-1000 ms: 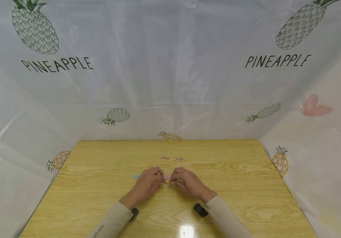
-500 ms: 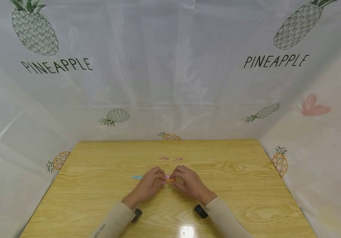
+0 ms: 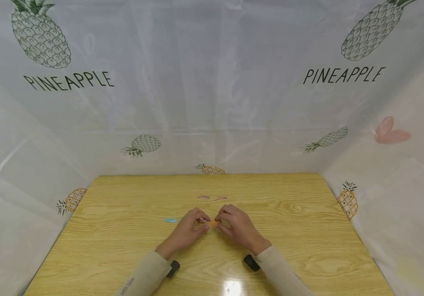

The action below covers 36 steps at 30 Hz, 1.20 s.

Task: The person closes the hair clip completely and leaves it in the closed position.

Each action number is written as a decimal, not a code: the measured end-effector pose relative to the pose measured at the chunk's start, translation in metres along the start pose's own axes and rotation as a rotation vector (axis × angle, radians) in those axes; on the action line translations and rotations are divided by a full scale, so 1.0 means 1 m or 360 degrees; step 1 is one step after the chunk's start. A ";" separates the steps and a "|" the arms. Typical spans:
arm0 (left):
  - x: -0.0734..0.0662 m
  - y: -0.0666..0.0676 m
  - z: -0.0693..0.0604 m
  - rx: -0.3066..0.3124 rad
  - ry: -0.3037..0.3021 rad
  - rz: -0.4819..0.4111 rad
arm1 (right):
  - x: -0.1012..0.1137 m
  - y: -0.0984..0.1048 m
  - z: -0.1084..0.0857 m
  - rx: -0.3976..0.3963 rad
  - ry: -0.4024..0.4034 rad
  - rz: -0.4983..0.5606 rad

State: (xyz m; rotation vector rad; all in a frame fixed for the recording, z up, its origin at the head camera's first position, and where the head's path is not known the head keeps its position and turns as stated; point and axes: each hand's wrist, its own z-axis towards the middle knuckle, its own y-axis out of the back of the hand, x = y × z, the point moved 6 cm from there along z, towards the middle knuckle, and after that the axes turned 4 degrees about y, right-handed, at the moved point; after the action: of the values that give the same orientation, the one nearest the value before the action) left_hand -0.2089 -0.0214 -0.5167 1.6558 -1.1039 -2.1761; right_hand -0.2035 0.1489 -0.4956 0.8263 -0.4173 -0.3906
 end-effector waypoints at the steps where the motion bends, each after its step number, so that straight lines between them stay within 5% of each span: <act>1: -0.001 0.000 0.001 -0.0048 -0.0011 0.0074 | -0.001 0.000 -0.001 -0.0001 -0.0017 -0.0017; 6: -0.012 -0.001 0.006 -0.0282 -0.0126 0.0500 | -0.006 0.000 -0.002 0.0023 -0.0111 -0.0025; 11: -0.019 -0.007 0.010 -0.0370 -0.0213 0.0736 | -0.009 -0.001 -0.004 0.0062 -0.0173 0.0007; 21: -0.016 -0.016 0.020 -0.0349 -0.0233 0.0804 | -0.017 -0.006 -0.008 0.0145 -0.0265 0.0012; 30: -0.010 -0.027 0.032 -0.0237 -0.0133 0.0974 | -0.027 -0.014 -0.010 0.0257 -0.0390 -0.0031; 36: -0.005 -0.034 0.040 -0.0189 -0.0084 0.0968 | -0.034 -0.022 -0.011 0.0338 -0.0484 -0.0004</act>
State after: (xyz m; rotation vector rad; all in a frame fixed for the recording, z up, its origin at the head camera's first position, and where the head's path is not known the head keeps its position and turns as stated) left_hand -0.2333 0.0228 -0.5319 1.0329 -1.2567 -1.8446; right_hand -0.2311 0.1587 -0.5257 0.9769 -0.7503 -0.4824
